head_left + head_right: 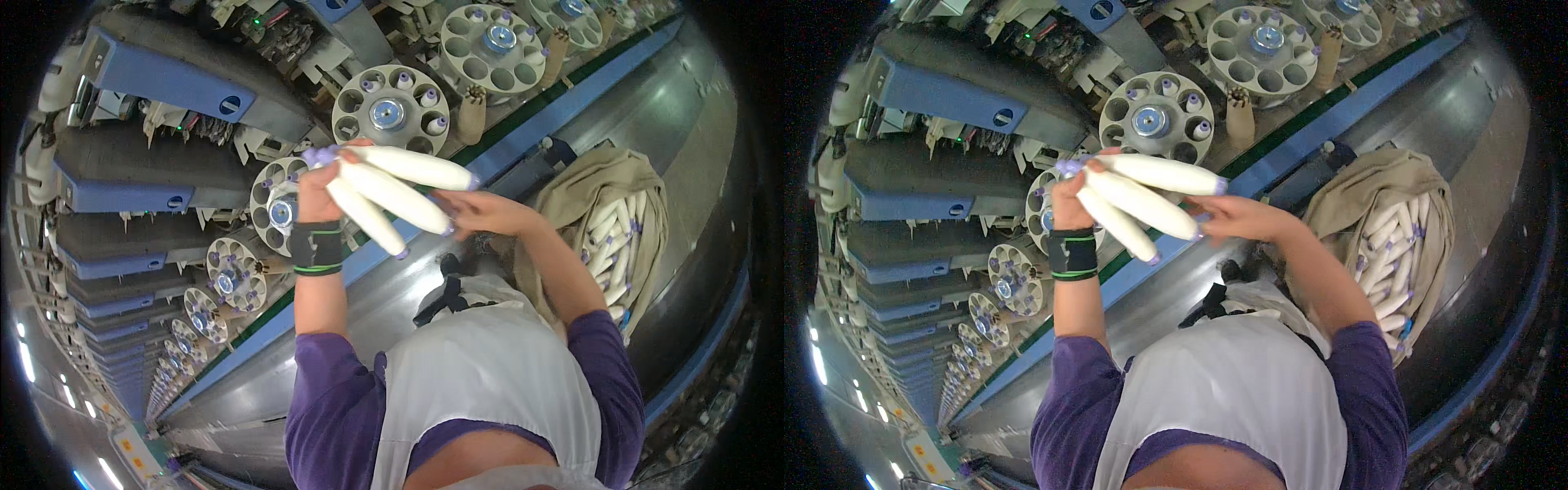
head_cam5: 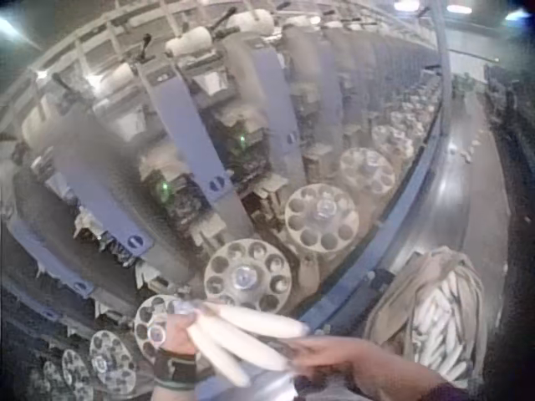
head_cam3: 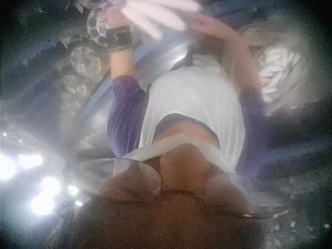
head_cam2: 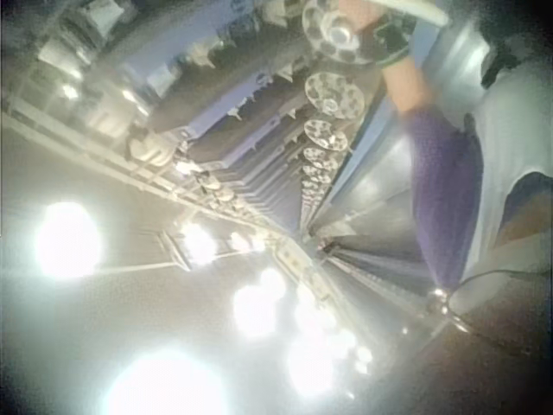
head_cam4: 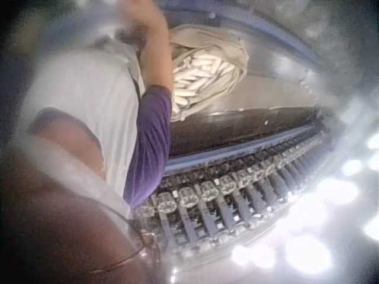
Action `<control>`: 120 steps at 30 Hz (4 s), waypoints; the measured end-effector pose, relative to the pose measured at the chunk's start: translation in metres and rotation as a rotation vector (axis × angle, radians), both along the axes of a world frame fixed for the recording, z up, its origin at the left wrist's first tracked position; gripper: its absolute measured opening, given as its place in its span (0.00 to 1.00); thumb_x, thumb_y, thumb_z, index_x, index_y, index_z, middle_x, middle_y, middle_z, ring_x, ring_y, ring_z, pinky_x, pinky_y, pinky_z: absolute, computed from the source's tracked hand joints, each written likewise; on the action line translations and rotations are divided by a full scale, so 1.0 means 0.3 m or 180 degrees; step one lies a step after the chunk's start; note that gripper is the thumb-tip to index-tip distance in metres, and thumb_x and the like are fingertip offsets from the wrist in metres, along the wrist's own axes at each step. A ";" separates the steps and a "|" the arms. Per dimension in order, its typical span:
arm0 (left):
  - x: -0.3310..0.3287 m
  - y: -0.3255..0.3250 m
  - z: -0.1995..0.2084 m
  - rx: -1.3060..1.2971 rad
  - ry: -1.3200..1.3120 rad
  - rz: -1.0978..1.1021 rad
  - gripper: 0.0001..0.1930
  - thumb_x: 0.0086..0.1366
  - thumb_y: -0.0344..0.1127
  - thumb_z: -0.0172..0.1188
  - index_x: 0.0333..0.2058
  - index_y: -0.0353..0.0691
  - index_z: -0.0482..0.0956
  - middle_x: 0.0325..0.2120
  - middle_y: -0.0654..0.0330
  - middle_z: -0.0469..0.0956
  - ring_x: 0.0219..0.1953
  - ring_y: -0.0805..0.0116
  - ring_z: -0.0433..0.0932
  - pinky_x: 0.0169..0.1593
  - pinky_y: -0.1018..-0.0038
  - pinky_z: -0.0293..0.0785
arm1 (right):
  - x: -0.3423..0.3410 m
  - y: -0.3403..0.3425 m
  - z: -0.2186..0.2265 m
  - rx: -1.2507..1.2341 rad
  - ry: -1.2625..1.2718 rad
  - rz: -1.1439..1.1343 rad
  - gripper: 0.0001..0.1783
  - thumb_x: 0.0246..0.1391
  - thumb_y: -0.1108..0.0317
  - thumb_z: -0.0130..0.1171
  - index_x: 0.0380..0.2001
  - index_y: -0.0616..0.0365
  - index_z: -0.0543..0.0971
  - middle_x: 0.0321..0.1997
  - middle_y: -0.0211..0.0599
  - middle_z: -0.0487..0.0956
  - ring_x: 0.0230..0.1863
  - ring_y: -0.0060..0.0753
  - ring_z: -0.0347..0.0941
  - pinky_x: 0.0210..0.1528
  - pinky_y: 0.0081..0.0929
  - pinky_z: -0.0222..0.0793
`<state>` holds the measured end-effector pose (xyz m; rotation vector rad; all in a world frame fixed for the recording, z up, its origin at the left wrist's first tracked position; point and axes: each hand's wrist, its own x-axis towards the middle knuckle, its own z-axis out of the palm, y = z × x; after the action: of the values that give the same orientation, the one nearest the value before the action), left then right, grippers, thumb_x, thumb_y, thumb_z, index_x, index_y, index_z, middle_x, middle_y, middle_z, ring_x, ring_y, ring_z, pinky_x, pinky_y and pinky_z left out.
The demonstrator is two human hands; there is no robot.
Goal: The person repeatedly picks white cylindrical spools from a cloth sack and places them into slots on rotating circular holders mounted on a machine. The person walks along the machine, handling spools in small batches and inserting them one by one.
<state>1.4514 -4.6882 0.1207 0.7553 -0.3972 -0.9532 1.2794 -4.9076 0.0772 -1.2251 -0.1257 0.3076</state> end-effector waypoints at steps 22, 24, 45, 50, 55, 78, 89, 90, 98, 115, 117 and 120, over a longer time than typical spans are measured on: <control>-0.129 0.186 -0.009 -0.0777 0.0393 0.1868 0.15 0.53 0.39 0.56 0.34 0.32 0.74 0.47 0.46 0.66 0.49 0.51 0.66 0.56 0.57 0.59 | 0.203 -0.245 -0.019 -0.1843 -0.0555 -0.1241 0.33 0.43 0.76 0.51 0.56 0.59 0.58 0.54 0.38 0.64 0.57 0.35 0.57 0.57 0.30 0.53; -0.109 0.207 -0.049 -0.1170 0.0557 0.1961 0.15 0.53 0.38 0.56 0.34 0.31 0.74 0.46 0.46 0.67 0.48 0.52 0.67 0.55 0.58 0.60 | 0.244 0.031 0.049 -0.0429 -0.0697 0.0858 0.36 0.37 0.75 0.57 0.54 0.60 0.59 0.47 0.37 0.64 0.42 0.29 0.63 0.42 0.24 0.60; -0.093 0.563 -0.292 0.3317 0.0361 0.6937 0.24 0.40 0.34 0.65 0.37 0.35 0.67 0.32 0.54 0.73 0.34 0.61 0.73 0.40 0.70 0.67 | 0.687 0.741 0.093 0.0282 0.0037 0.0911 0.10 0.57 0.61 0.45 0.30 0.54 0.70 0.21 0.21 0.68 0.14 0.08 0.54 0.13 0.08 0.44; -0.041 0.551 -0.423 0.1431 0.0269 0.6793 0.23 0.38 0.26 0.65 0.36 0.34 0.68 0.33 0.56 0.71 0.34 0.64 0.71 0.41 0.73 0.67 | 0.705 0.783 0.015 0.0163 0.0082 0.0735 0.10 0.57 0.61 0.44 0.28 0.54 0.70 0.16 0.23 0.65 0.15 0.14 0.54 0.15 0.13 0.46; -0.065 0.464 -0.464 0.3558 -0.0763 0.6369 0.09 0.42 0.28 0.63 0.26 0.36 0.77 0.46 0.57 0.64 0.47 0.63 0.67 0.49 0.71 0.62 | 0.703 0.814 0.023 0.0492 0.0450 0.0943 0.13 0.59 0.61 0.41 0.28 0.58 0.68 0.16 0.26 0.63 0.13 0.16 0.52 0.13 0.14 0.46; 0.210 0.669 -0.259 0.3399 -0.2392 0.2464 0.11 0.50 0.34 0.51 0.28 0.33 0.76 0.21 0.56 0.72 0.27 0.64 0.72 0.35 0.75 0.67 | 0.890 0.841 -0.106 -0.2375 -0.0893 0.1130 0.12 0.49 0.66 0.50 0.37 0.61 0.73 0.38 0.45 0.73 0.38 0.36 0.72 0.41 0.30 0.65; 0.043 0.374 -0.093 0.2546 -0.3781 0.3741 0.11 0.48 0.28 0.52 0.34 0.38 0.74 0.32 0.53 0.74 0.37 0.52 0.72 0.40 0.64 0.67 | 0.265 0.172 -0.445 -0.4000 0.0591 -0.0908 0.16 0.46 0.67 0.53 0.37 0.67 0.72 0.35 0.53 0.74 0.40 0.47 0.71 0.41 0.36 0.64; 0.002 0.277 -0.116 0.2356 -0.4004 0.2904 0.15 0.49 0.29 0.52 0.39 0.38 0.72 0.38 0.51 0.72 0.43 0.52 0.69 0.45 0.64 0.65 | 0.223 0.185 -0.483 -0.3682 0.1256 -0.0046 0.18 0.46 0.64 0.53 0.37 0.69 0.72 0.36 0.51 0.75 0.41 0.46 0.71 0.42 0.35 0.64; -0.018 0.058 -0.416 0.3131 -0.3755 0.0796 0.25 0.59 0.38 0.49 0.54 0.35 0.59 0.52 0.48 0.63 0.53 0.62 0.63 0.53 0.70 0.61 | 0.211 0.052 -0.449 -0.0650 0.1460 -0.0853 0.16 0.50 0.58 0.51 0.27 0.62 0.74 0.14 0.32 0.68 0.17 0.27 0.63 0.22 0.25 0.61; -0.848 -1.436 -0.625 0.1899 -0.2779 -0.2087 0.24 0.56 0.39 0.55 0.49 0.32 0.64 0.29 0.55 0.75 0.32 0.72 0.73 0.38 0.79 0.68 | -1.029 -0.966 -0.744 -0.3520 0.4030 -0.4827 0.25 0.36 0.57 0.60 0.34 0.68 0.73 0.37 0.52 0.73 0.44 0.48 0.67 0.45 0.37 0.63; -1.009 -1.614 -0.751 0.2693 -0.2987 -0.2648 0.34 0.54 0.46 0.55 0.53 0.29 0.58 0.34 0.49 0.75 0.36 0.62 0.75 0.43 0.73 0.68 | -1.067 -0.998 -0.833 -0.3852 0.4312 -0.3677 0.30 0.32 0.54 0.61 0.36 0.67 0.72 0.37 0.54 0.73 0.44 0.50 0.67 0.47 0.39 0.63; -1.173 -1.754 -0.868 0.3347 -0.3827 -0.2833 0.38 0.51 0.48 0.55 0.53 0.26 0.53 0.39 0.42 0.72 0.40 0.52 0.73 0.45 0.65 0.68 | -1.100 -1.048 -0.931 -0.3684 0.4042 -0.3977 0.31 0.31 0.57 0.61 0.39 0.66 0.71 0.38 0.53 0.73 0.44 0.51 0.67 0.47 0.38 0.63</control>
<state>1.0994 -5.2143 -0.1396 2.2405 -1.4042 -1.4570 0.9493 -5.2221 -0.2022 -1.7027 2.0810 -0.0469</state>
